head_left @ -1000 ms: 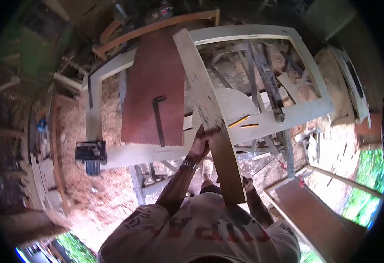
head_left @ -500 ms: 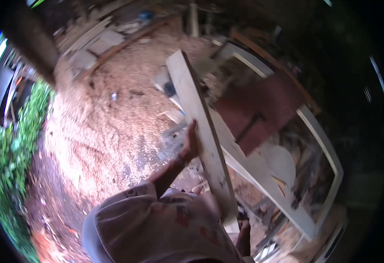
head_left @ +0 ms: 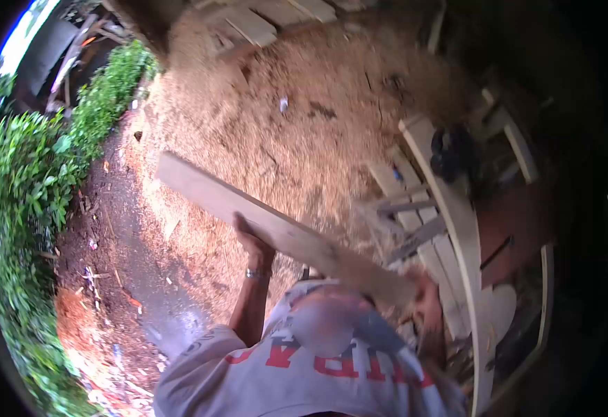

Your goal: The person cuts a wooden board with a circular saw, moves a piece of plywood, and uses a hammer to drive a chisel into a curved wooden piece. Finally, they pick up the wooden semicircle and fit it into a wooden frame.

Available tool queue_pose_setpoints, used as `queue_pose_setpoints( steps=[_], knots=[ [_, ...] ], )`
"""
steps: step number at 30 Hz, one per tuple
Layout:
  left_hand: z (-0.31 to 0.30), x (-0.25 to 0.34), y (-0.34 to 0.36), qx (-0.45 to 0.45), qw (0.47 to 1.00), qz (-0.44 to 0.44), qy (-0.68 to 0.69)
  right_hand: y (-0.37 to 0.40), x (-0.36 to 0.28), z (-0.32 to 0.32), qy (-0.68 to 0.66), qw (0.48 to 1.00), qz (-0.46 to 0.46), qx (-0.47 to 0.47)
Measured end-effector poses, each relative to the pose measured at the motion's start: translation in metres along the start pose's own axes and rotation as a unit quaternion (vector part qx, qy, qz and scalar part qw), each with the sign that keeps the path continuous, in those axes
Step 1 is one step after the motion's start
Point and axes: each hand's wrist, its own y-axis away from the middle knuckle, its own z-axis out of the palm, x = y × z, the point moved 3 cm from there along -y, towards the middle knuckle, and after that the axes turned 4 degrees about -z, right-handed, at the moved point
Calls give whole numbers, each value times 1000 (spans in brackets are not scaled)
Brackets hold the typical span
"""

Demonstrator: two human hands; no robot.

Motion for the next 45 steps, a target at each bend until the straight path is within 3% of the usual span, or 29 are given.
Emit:
queue_pose_setpoints(
  steps=[1,2,3,4,5,7,12,14,16,19,20,23,30,33,35,36,37,38,39,40,42,43,45],
  knots=[
    [7,22,-4,112,993,16,-32,-18,-11,39,-19,1000,-6,18],
    [-47,18,-52,140,984,96,-52,-42,-24,79,13,996,-91,9],
    [-46,29,-54,140,973,153,-97,-64,-35,110,4,997,-82,3],
    [-27,46,-57,100,992,61,-44,-103,-41,116,17,995,-93,42],
    [-36,52,-74,111,991,67,-39,-92,-67,183,102,975,-181,77],
    [-24,65,-99,129,991,-13,28,-134,-90,235,111,980,-163,32],
    [-76,61,-250,130,987,-61,79,-291,-135,357,223,953,-203,-14],
    [-30,82,-252,211,967,-96,102,-329,-147,387,257,942,-213,-25],
    [-48,86,-302,189,971,-104,108,-366,-166,430,261,943,-205,-25],
    [-7,95,-343,195,964,-104,146,-374,-222,505,213,948,-225,-72],
    [5,102,-334,200,962,-112,148,-359,-231,512,161,954,-233,-98],
    [54,100,-408,202,949,-110,214,-403,-283,554,0,967,-213,-138],
    [204,70,-596,213,954,-111,179,-495,-338,557,146,936,-321,14],
    [287,47,-705,226,955,-103,163,-559,-324,499,223,936,-262,69],
    [297,19,-821,162,984,-73,-10,-567,-312,472,290,922,-200,162],
    [315,5,-869,122,960,-8,-251,-563,-300,449,323,909,-158,211],
    [351,-3,-899,89,992,-84,40,-577,-265,397,282,925,-104,231],
    [388,-13,-928,108,926,-160,325,-559,-263,395,257,925,-73,271],
    [406,-31,-969,0,902,-197,384,-536,-253,400,224,922,-37,313],
    [468,-31,-974,222,886,-202,353,-519,-245,398,219,914,-13,341],
    [519,-60,-1042,253,870,-202,372,-486,-237,403,210,895,25,392],
    [572,-66,-1021,303,843,-245,371,-471,-243,412,213,884,34,416],
    [653,-83,-997,313,838,-239,377,-456,-258,429,140,887,16,439]
  ],
)
